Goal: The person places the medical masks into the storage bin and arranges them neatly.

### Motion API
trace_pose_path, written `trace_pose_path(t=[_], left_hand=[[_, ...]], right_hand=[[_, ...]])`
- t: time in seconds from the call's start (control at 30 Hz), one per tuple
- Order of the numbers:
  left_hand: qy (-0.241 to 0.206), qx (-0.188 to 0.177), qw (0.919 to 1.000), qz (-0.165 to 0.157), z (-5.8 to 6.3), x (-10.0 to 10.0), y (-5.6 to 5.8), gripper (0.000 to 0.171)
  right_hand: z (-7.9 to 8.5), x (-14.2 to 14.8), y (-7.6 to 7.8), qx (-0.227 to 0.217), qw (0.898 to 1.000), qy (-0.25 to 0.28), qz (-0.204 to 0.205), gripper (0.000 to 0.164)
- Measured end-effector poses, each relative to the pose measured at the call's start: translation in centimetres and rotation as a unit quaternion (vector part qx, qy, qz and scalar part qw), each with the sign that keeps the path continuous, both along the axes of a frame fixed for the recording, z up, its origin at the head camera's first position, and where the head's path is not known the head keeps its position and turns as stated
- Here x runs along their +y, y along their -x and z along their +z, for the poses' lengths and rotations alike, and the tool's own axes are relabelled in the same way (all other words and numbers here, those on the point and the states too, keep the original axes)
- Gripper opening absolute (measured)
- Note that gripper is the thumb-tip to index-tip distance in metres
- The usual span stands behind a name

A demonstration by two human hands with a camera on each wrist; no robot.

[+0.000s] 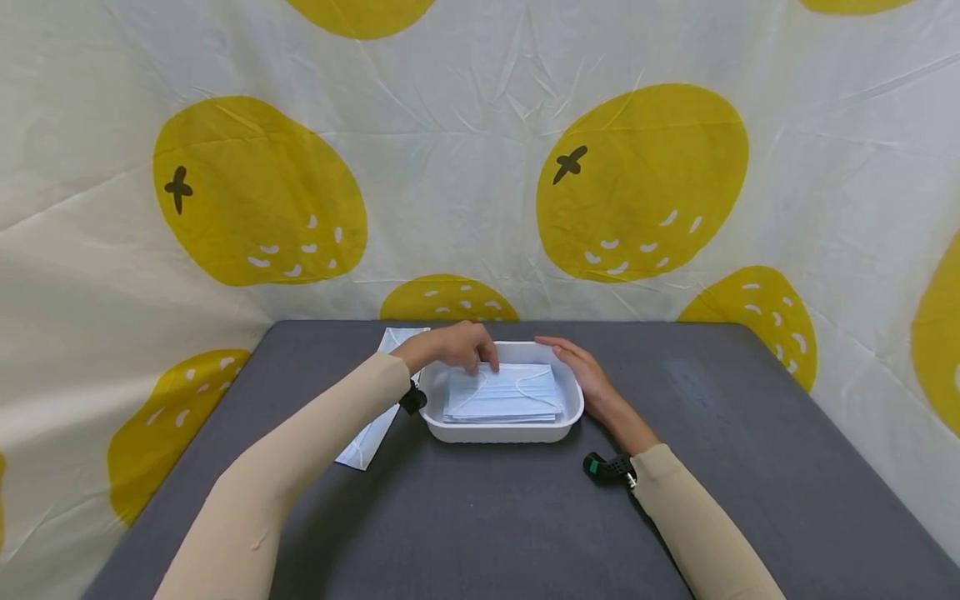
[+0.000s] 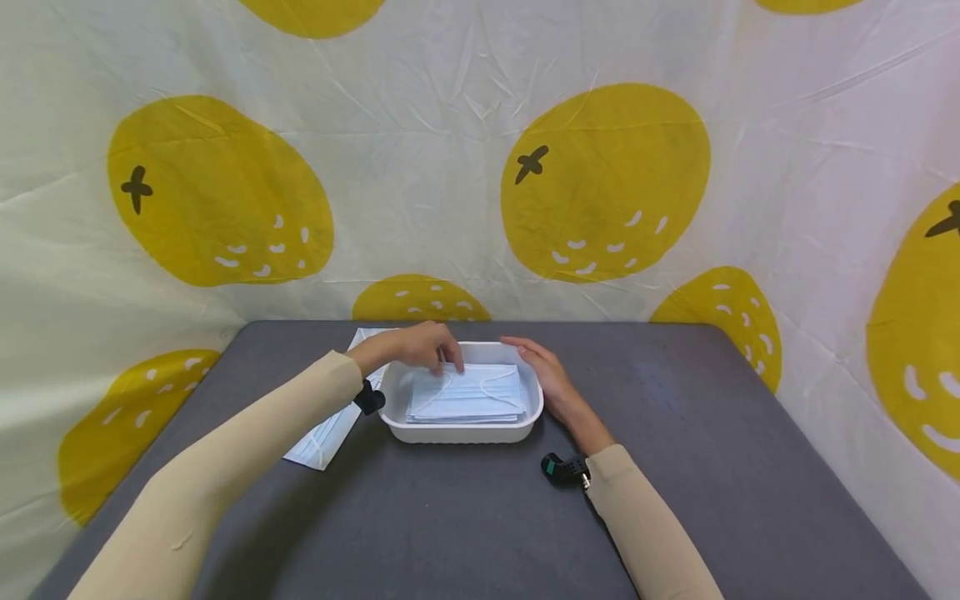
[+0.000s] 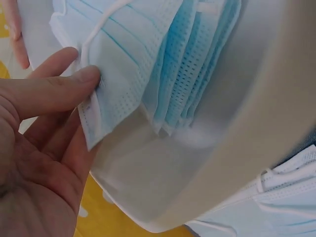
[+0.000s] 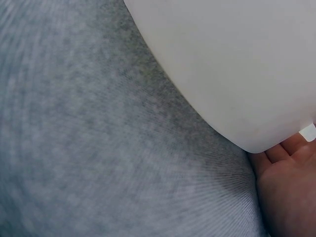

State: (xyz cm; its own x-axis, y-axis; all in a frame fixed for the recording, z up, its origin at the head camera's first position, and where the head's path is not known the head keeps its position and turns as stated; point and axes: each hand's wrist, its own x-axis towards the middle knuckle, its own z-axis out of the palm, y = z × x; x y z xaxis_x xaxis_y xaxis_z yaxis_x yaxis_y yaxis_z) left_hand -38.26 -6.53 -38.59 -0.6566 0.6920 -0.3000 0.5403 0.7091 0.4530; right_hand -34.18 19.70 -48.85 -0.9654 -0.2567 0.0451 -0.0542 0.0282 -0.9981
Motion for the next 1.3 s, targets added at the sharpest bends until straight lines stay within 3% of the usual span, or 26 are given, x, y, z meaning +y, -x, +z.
trace_pose_path(t=[0.43,0.67,0.8,1.07,1.17,1.3], left_hand=[[0.004,0.010,0.9999,-0.002,0.9,0.2,0.0,0.032],[0.012,-0.010,0.9999,0.004,0.5,0.4,-0.4,0.040],[0.008,0.002,0.9999,-0.007,0.7,0.2,-0.4,0.045],[-0.078,0.018,0.9967,-0.013,1.1,-1.9,-0.8,0.029],[-0.114,0.017,0.9933,0.004,1.1,-3.2,-1.1,0.027],[-0.174,-0.001,0.9833,0.052,1.2,-5.2,-1.6,0.025]], right_hand=[[0.1,0.1,0.0,0.003,1.000,0.000,-0.001,0.046],[0.0,0.2,-0.2,0.000,1.000,0.006,0.006,0.046],[0.1,0.0,-0.2,0.001,1.000,0.016,0.010,0.046],[0.1,-0.1,-0.2,-0.002,1.000,0.014,0.011,0.046],[0.1,0.0,-0.2,-0.001,1.000,0.016,0.010,0.045],[0.3,0.1,-0.3,0.001,1.000,0.023,0.010,0.045]])
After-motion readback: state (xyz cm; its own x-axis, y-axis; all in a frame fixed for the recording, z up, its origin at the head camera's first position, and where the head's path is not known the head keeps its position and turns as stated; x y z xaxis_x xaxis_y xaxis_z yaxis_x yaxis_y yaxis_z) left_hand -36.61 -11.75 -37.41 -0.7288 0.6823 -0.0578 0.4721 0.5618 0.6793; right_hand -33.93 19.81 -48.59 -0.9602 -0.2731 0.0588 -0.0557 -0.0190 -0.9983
